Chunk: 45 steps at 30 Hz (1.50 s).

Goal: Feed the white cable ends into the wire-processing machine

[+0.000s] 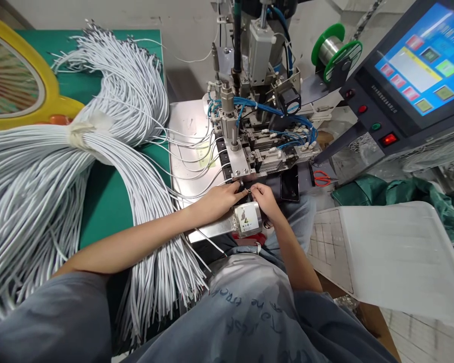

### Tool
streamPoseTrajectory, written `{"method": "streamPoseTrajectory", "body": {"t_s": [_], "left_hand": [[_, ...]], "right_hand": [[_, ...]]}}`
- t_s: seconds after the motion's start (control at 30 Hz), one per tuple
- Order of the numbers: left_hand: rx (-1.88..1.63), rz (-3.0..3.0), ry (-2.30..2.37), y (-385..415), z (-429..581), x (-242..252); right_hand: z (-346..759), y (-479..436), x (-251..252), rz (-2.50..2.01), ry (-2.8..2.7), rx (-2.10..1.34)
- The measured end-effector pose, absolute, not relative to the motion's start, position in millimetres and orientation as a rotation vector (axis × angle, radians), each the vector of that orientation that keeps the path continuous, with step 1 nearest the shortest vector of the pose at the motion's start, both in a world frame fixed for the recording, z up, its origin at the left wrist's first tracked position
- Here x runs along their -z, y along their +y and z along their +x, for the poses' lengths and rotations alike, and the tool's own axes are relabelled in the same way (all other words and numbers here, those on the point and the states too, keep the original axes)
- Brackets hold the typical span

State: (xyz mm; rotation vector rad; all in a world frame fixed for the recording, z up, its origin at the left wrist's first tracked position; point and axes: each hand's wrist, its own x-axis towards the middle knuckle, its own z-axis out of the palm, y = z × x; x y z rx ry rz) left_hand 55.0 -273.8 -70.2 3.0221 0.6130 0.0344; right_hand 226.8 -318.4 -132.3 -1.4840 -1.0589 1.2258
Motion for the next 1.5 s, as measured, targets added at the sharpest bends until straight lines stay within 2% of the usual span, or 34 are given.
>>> {"method": "streamPoseTrajectory", "body": {"t_s": [0.2,0.43,0.5,0.57,0.7,0.9,1.07,1.33,1.5], "left_hand": [[0.11,2.985,0.838,-281,55,54],[0.111,2.962,1.045,-284,55,52],[0.106,2.963,1.15,-282,55,55],[0.096,2.966,1.205,-281,54,58],[0.033,2.945,1.125,-284,53,56],[-0.161,2.871,0.667,-296,56,45],[-0.386,2.761,0.656,-291,55,47],[-0.713,2.664,0.618,-277,54,64],[-0.889,2.443,0.565,-277,53,67]], "right_hand": [[229,-315,135,-1.425,-1.178,-1.238],[215,-358,102,-1.691,-1.186,-0.508],[196,-381,91,-1.723,-1.327,-0.553],[173,-401,88,-1.703,-1.524,-0.77],[137,-419,102,-1.598,-1.706,-1.067],[162,-404,91,-1.695,-1.664,-0.829],[204,-372,71,-1.591,-1.38,-0.852],[202,-342,77,-1.375,-0.984,-0.848],[186,-344,78,-1.309,-0.944,-0.683]]}}
